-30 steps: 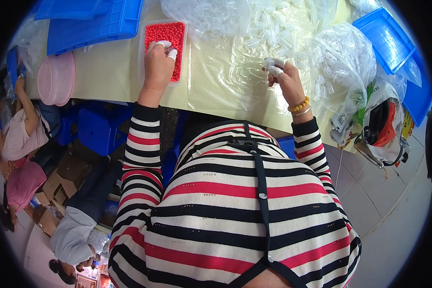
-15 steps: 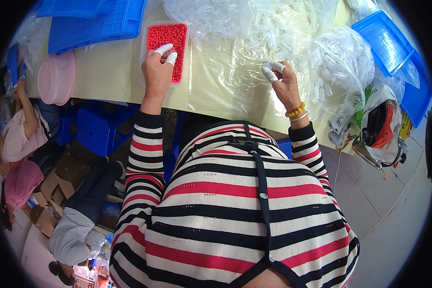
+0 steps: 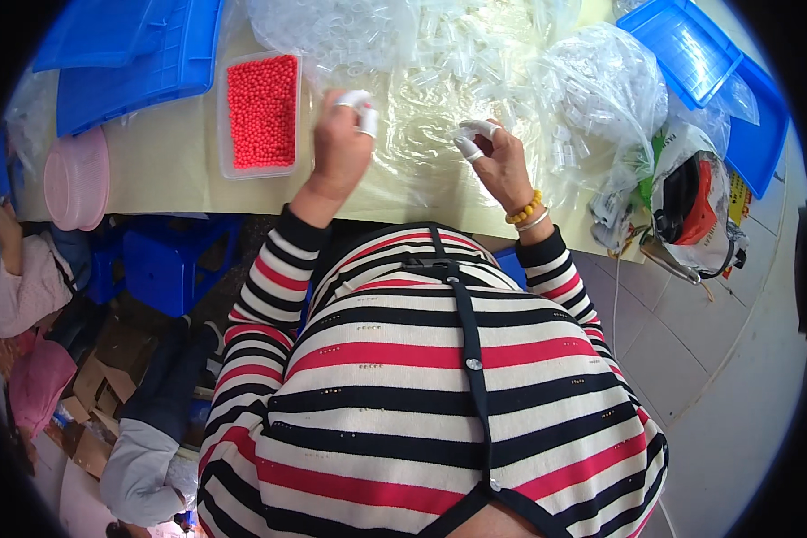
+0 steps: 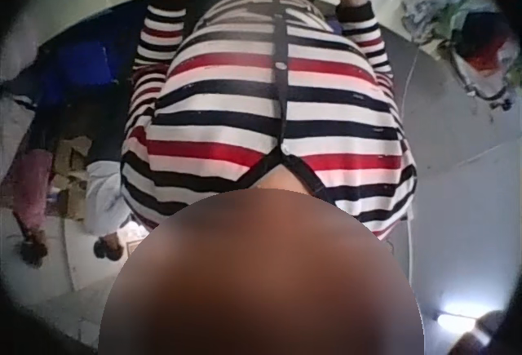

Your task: The person repeatedly picks small red spherical objects from a container and places them into individual compartments of clear plastic blister packs. The person occasionally adjusts the head-mounted camera strap. The task is performed at a table in a workspace with other people visible in the background.

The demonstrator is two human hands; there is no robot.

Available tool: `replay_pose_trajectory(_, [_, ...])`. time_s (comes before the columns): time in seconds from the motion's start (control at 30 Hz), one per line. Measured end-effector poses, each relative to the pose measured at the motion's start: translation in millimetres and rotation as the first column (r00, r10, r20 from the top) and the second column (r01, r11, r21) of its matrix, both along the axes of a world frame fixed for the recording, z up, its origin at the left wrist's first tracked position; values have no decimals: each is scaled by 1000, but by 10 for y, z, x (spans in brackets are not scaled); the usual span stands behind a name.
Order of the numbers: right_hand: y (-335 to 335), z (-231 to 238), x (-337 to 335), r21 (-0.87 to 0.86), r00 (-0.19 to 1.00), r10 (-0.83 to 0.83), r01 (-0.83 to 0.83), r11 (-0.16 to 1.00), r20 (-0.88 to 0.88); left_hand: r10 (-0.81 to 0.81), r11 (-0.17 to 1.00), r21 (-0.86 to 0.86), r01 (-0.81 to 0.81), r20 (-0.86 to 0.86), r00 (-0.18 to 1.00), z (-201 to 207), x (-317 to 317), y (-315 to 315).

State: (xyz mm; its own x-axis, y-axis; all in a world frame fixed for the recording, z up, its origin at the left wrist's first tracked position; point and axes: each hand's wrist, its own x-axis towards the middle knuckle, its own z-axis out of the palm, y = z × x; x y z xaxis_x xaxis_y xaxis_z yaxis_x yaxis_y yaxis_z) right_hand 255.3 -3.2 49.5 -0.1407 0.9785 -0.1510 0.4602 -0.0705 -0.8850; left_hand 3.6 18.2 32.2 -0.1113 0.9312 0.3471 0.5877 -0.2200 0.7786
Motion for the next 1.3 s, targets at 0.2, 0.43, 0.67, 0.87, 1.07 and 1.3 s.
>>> replay_pose_trajectory(0.2, [38, 18, -63, 99, 950, 99, -133, 986, 296, -362, 929, -80, 363, 16, 932, -468, 622, -126])
replay_pose_trajectory(0.43, [147, -101, -244, 189, 904, 205, -291, 938, 374, -394, 902, -176, 394, 36, 919, -491, 605, -137])
replay_pose_trajectory(0.67, [211, -178, -93, 96, 621, 463, -655, 749, 632, -609, 774, -76, 628, 179, 773, -796, 663, -280])
replay_pose_trajectory(0.87, [284, -223, -295, 19, 630, 500, -633, 774, 594, -480, 877, -163, 452, -317, 818, -796, 800, -229])
replay_pose_trajectory(1.07, [257, -275, -343, 109, 678, 485, -635, 764, 552, -427, 898, -218, 382, -225, 876, -920, 929, -211])
replay_pose_trajectory(1.3, [384, -400, -191, 86, 588, 513, -705, 704, 625, -546, 821, -254, 512, -83, 834, -811, 869, -22])
